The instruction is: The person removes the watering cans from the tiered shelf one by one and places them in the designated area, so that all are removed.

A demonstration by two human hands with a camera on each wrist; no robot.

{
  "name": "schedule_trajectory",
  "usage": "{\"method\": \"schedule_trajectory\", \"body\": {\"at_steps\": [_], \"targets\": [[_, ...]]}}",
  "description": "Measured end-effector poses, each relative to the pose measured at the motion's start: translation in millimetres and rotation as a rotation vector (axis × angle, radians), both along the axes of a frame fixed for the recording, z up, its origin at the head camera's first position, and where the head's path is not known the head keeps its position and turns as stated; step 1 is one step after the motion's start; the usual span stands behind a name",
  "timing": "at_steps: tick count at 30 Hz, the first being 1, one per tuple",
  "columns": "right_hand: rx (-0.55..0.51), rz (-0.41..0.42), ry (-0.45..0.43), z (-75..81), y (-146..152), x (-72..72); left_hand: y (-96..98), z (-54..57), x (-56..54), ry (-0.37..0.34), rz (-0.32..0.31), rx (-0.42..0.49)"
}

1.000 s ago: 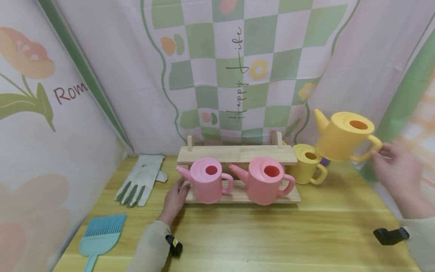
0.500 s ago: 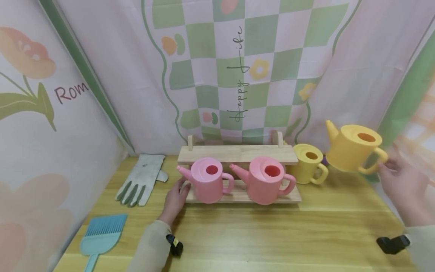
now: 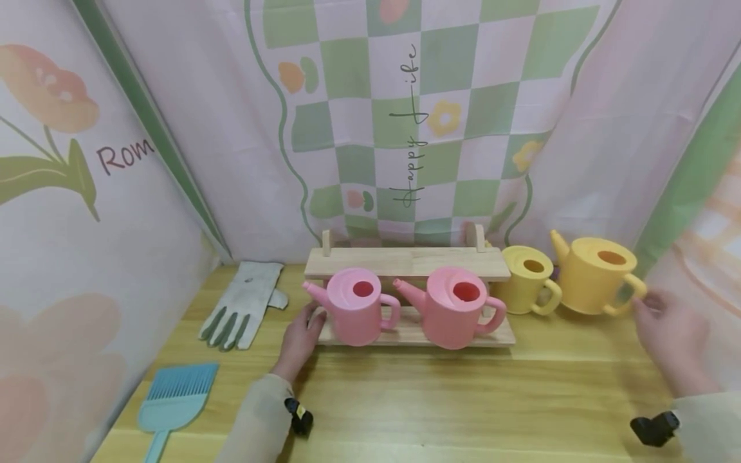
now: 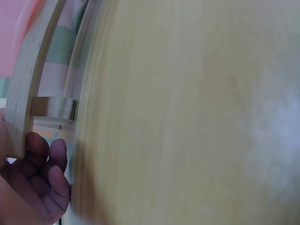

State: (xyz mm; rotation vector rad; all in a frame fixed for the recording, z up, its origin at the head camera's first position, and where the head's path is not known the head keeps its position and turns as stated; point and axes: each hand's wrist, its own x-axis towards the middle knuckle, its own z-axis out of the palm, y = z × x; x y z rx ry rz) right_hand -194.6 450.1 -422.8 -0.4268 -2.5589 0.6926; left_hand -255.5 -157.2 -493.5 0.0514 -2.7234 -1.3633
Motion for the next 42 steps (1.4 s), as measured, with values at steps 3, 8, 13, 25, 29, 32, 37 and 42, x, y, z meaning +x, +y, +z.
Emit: {"method": "schedule_trajectory", "body": {"at_steps": [3, 8, 13, 25, 29, 32, 37, 42], "targets": [[-0.006, 0.007, -0.001, -6.5, -0.3, -0.4, -0.3, 0.0, -0.7, 0.009, 0.002, -0.003], [-0.051, 0.044, 0.018, -17.4, 2.6, -1.3, -0.2, 0.3, -0.3, 0.012, 0.001, -0.003], [-0.066, 0.070, 0.036, -26.5, 4.9, -2.1, 0.4, 0.0, 1.0, 0.010, -0.002, -0.005], [-0.110, 0.052, 0.020, -36.6, 5.3, -0.2, 1.4, 2.8, 2.0, -0.014, 0.007, -0.005], [-0.122, 0.054, 0.009, -27.0, -2.9, 2.9, 1.2, 3.1, 2.1, -0.021, 0.007, -0.008], [-0.137, 0.069, 0.034, -15.2, -16.3, 5.9, 1.1, 2.9, 1.8, -0.024, 0.009, -0.010], [-0.185, 0.055, 0.147, 6.9, -51.2, 11.5, 1.4, 3.2, 1.3, -0.027, 0.011, -0.016], [-0.233, 0.135, 0.196, 19.7, -85.4, 14.8, 2.3, 2.8, 1.1, -0.044, 0.020, -0.009]]}}
